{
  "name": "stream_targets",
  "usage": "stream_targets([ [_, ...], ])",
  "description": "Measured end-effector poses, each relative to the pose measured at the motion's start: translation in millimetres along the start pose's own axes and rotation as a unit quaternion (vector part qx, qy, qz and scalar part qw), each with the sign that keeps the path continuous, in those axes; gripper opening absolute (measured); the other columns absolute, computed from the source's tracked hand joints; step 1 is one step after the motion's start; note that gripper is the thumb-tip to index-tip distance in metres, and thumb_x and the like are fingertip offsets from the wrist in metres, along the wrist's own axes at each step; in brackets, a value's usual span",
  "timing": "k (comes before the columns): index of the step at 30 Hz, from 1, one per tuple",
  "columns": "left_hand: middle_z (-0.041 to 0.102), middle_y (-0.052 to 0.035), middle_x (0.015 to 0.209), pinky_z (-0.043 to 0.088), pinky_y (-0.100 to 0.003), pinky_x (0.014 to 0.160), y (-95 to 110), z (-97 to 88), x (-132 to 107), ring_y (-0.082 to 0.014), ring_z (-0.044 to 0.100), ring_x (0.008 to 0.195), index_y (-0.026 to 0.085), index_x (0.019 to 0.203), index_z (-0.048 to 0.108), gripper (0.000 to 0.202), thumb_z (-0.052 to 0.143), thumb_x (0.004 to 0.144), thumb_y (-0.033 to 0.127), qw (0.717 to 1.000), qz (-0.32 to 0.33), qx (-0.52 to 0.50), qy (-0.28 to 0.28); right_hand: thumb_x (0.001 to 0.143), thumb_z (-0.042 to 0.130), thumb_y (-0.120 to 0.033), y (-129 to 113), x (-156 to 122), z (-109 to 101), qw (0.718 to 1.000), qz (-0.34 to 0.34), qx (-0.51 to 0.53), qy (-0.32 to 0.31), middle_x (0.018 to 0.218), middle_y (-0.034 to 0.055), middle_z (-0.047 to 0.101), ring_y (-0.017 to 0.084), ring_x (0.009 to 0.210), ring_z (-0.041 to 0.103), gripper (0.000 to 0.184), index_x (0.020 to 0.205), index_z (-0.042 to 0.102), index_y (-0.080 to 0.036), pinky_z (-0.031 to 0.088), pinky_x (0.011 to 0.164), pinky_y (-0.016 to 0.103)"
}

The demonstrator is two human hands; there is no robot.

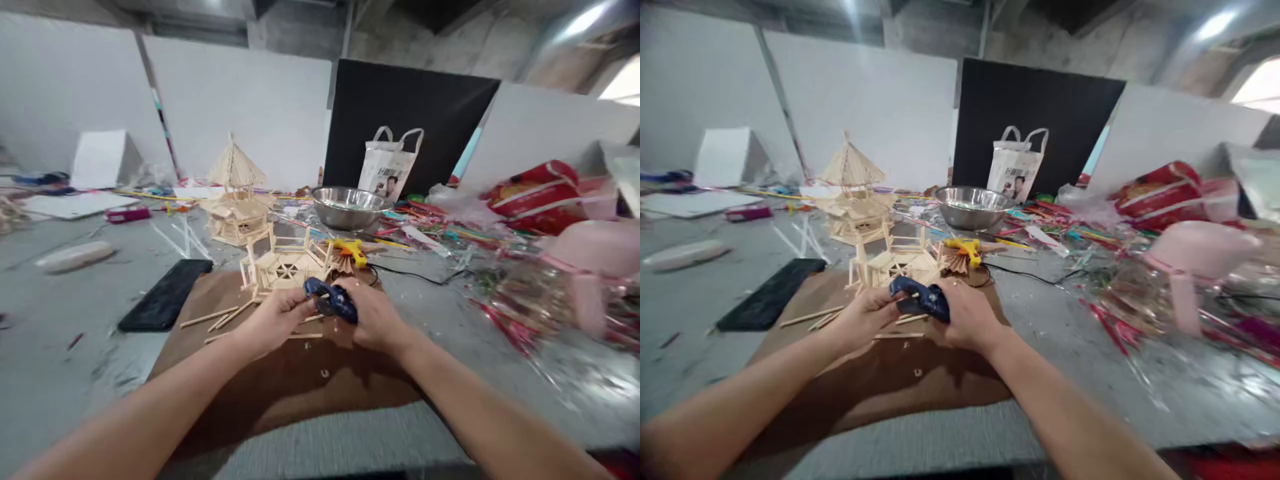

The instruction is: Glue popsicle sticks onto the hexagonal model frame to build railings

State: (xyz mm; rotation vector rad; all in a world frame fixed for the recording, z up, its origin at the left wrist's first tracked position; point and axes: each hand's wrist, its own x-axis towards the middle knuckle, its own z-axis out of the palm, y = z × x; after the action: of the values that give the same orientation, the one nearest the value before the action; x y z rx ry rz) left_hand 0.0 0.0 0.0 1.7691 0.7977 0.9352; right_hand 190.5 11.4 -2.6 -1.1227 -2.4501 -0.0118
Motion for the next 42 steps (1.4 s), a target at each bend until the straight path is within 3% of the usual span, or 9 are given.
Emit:
stream_targets([
  [12,0.062,-0.0033,0.083,0.04,-0.024,0.079,-4.6,1.3,2.7,-0.0135,0.053,0.081,0.011,0.091,0.06,0.029,0.043,0.079,0.03,0.999,0.038,-0.01,-0.003,0.066,0.049,-0.029,-2.7,1.8,-2.4,0.998,0.044,-0.034,-0.03,0.091,0.01,0.059,0.023,0.08,0.056,0.035,0.097,0.047,-0.014,0.042,0.067,0.033],
  [17,0.06,-0.003,0.078,0.041,-0.023,0.074,-5.4,2.7,2.3,-0.0144,0.052,0.081,0.011,0.091,0.06,0.029,0.041,0.08,0.03,0.996,0.056,0.059,0.032,0.065,0.048,-0.027,-5.6,1.8,-1.7,0.996,0.069,-0.038,-0.029,0.089,0.0088,0.061,0.022,0.078,0.057,0.032,0.095,0.048,-0.015,0.041,0.066,0.031],
  [25,0.055,0.0003,0.065,0.038,-0.018,0.058,-5.3,5.8,0.6,-0.0102,0.05,0.063,0.011,0.085,0.058,0.024,0.04,0.08,0.025,0.972,0.069,0.198,0.109,0.066,0.048,-0.025,-4.1,3.2,2.3,0.995,0.083,-0.037,-0.034,0.087,0.0082,0.061,0.022,0.078,0.057,0.031,0.096,0.048,-0.016,0.04,0.067,0.031],
  [33,0.062,-0.0031,0.079,0.042,-0.02,0.067,-4.9,4.1,2.2,-0.0127,0.054,0.074,0.012,0.096,0.06,0.028,0.04,0.079,0.024,0.988,0.085,0.113,0.065,0.064,0.05,-0.021,-1.0,4.2,1.8,0.999,0.046,-0.002,-0.021,0.101,0.0101,0.056,0.023,0.09,0.052,0.045,0.108,0.042,-0.015,0.04,0.075,0.033],
  [42,0.06,-0.0035,0.075,0.041,-0.023,0.069,-3.6,-1.1,2.8,-0.0134,0.051,0.074,0.01,0.084,0.063,0.028,0.045,0.077,0.031,0.999,0.031,0.01,0.009,0.066,0.049,-0.025,-2.4,2.5,-0.4,0.999,0.034,0.0,-0.023,0.099,0.0106,0.056,0.023,0.09,0.053,0.043,0.106,0.042,-0.014,0.041,0.076,0.035],
])
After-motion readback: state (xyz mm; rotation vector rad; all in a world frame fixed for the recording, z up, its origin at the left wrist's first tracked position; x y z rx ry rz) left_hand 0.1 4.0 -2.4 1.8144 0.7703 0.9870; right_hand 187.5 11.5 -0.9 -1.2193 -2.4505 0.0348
